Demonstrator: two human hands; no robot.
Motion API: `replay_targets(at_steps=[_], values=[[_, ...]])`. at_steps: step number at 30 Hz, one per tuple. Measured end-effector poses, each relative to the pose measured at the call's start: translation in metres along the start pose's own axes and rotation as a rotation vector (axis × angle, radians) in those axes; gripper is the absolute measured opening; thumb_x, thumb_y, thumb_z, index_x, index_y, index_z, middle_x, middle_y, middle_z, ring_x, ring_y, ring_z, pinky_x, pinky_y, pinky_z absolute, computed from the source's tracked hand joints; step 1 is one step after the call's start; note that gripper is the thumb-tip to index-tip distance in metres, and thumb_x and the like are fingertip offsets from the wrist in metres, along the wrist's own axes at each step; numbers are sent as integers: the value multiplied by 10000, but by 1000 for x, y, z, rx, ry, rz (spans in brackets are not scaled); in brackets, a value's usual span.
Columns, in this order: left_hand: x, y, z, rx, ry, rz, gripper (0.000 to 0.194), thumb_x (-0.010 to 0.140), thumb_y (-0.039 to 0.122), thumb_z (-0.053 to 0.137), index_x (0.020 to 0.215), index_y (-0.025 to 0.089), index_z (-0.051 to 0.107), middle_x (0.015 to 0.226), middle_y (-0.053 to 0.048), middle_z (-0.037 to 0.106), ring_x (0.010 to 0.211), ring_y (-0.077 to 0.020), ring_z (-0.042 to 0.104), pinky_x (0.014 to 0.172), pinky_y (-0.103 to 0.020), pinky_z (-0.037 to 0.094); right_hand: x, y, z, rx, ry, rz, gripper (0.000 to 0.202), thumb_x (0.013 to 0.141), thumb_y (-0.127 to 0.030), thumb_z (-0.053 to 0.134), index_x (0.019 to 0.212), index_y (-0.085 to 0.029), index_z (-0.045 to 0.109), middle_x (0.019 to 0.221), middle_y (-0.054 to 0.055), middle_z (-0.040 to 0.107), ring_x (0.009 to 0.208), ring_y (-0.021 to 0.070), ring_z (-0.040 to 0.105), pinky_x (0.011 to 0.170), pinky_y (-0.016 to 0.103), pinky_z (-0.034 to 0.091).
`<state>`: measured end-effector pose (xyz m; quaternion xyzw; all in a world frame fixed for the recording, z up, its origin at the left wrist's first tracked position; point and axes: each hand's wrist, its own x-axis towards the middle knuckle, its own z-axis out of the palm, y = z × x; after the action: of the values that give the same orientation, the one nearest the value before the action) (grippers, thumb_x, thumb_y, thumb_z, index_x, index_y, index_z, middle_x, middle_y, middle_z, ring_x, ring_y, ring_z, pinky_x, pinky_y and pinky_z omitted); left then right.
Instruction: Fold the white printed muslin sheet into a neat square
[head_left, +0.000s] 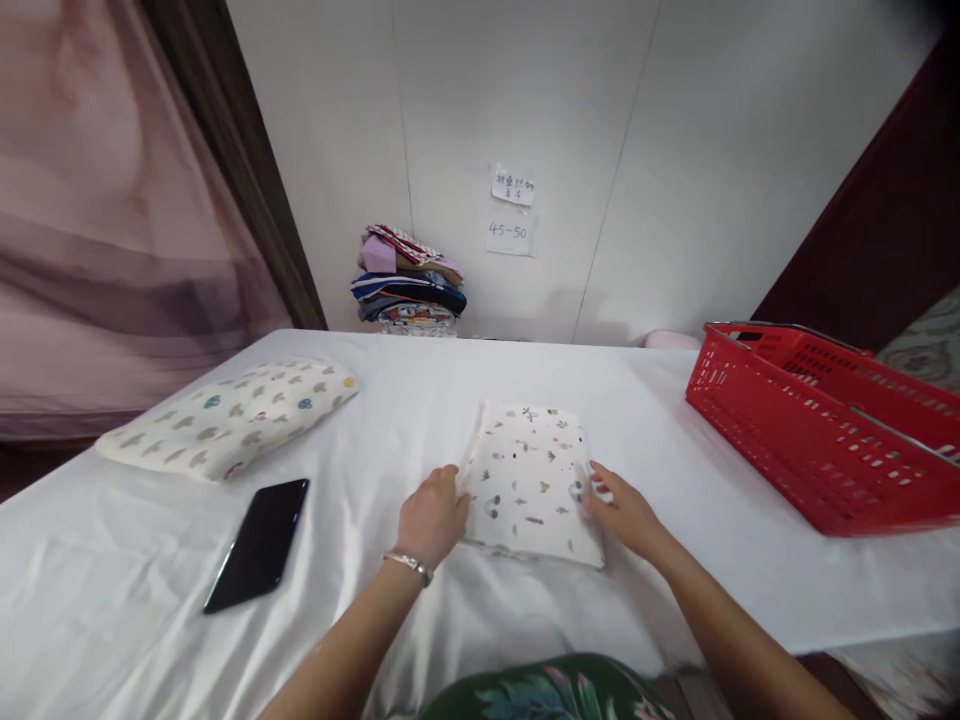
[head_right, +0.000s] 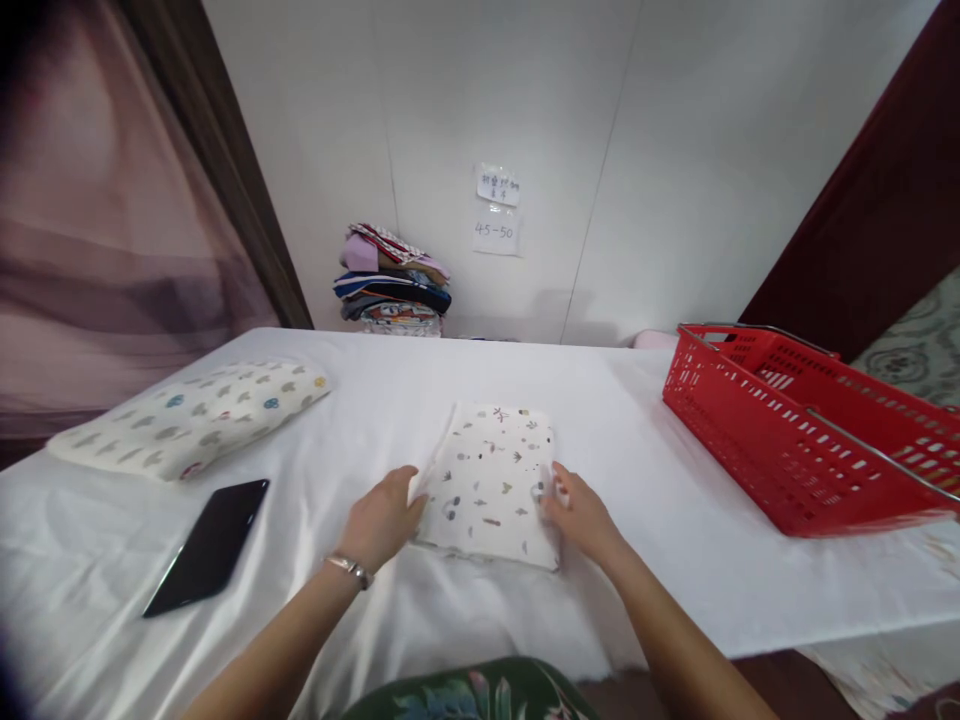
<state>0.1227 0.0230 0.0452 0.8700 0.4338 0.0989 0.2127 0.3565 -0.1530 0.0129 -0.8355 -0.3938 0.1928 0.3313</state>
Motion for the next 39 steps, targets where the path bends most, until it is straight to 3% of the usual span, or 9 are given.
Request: replay_targets(at_steps=[4, 7, 9, 12, 16, 23, 29, 34, 39], values=[[12, 35, 10, 76, 122, 335, 437, 825, 350, 399, 1224, 173, 409, 1330, -101, 404, 1232, -218, 341, 1020, -356, 242, 40, -33, 0, -120, 80, -166, 603, 808, -461, 399, 1349, -213, 304, 1422, 55, 256, 1287, 213, 247, 949, 325, 343], [24, 35, 33, 130, 29, 297, 569, 810, 438, 397, 1291, 136, 358, 1412, -113, 279, 1312, -250, 187, 1064, -415, 140, 76, -46, 11, -259, 129, -204, 613, 838, -448, 339, 1371, -162, 242, 1460, 63, 119, 1334, 201, 66, 1044, 371, 184], [30, 25, 45, 145, -38, 239, 626, 810, 486, 358, 1324, 131, 318, 1436, -102, 219, 1327, -250, 134, 1065, -426, 135, 95, -41, 21, -365, 85, -162, 615, 844, -443, 329, 1375, -154, 220, 1463, 69, 96, 1336, 213, 18, 1057, 433, 79], [33, 12, 53, 157, -78, 229, 658, 815, 513, 309, 1358, 144, 262, 1458, -64, 146, 1339, -224, 74, 1071, -419, 121, 110, -24, 34, -450, -9, -85, 618, 848, -469, 302, 1371, -147, 226, 1461, 79, 100, 1334, 226, 16, 1042, 483, 48], [31, 10, 52, 157, -109, 199, 669, 814, 511, 297, 1372, 150, 225, 1465, -49, 102, 1342, -217, 42, 1058, -439, 152, 116, -11, 39, -477, -23, -68, 619, 850, -498, 275, 1368, -162, 238, 1463, 77, 88, 1333, 232, 20, 1036, 493, 54], [29, 14, 53, 134, -91, 184, 676, 809, 510, 310, 1376, 155, 215, 1468, -51, 83, 1342, -234, 25, 1045, -455, 174, 132, -47, 36, -510, 70, -221, 665, 845, -527, 261, 1373, -124, 222, 1462, 96, 81, 1334, 236, -3, 1045, 468, 4], [26, 15, 56, 129, -59, 163, 673, 795, 513, 337, 1375, 189, 235, 1467, -36, 104, 1336, -281, -10, 1036, -503, 164, 153, -79, 70, -514, -68, -390, 569, 869, -422, 269, 1361, -137, 258, 1453, 87, 147, 1334, 204, 39, 1052, 428, 22], [24, 18, 63, 148, -33, 150, 661, 803, 516, 313, 1374, 188, 244, 1466, -40, 98, 1332, -305, -15, 1019, -548, 154, 170, -81, 93, -557, -135, -340, 567, 872, -440, 259, 1355, -142, 274, 1438, 91, 204, 1328, 216, 98, 1044, 454, 39], [22, 18, 63, 111, -22, 144, 650, 801, 492, 340, 1374, 201, 246, 1464, -28, 93, 1331, -310, -2, 1014, -556, 148, 179, -80, 89, -447, -132, -331, 519, 860, -395, 317, 1315, -150, 361, 1391, 97, 318, 1301, 229, 210, 1043, 457, 112]])
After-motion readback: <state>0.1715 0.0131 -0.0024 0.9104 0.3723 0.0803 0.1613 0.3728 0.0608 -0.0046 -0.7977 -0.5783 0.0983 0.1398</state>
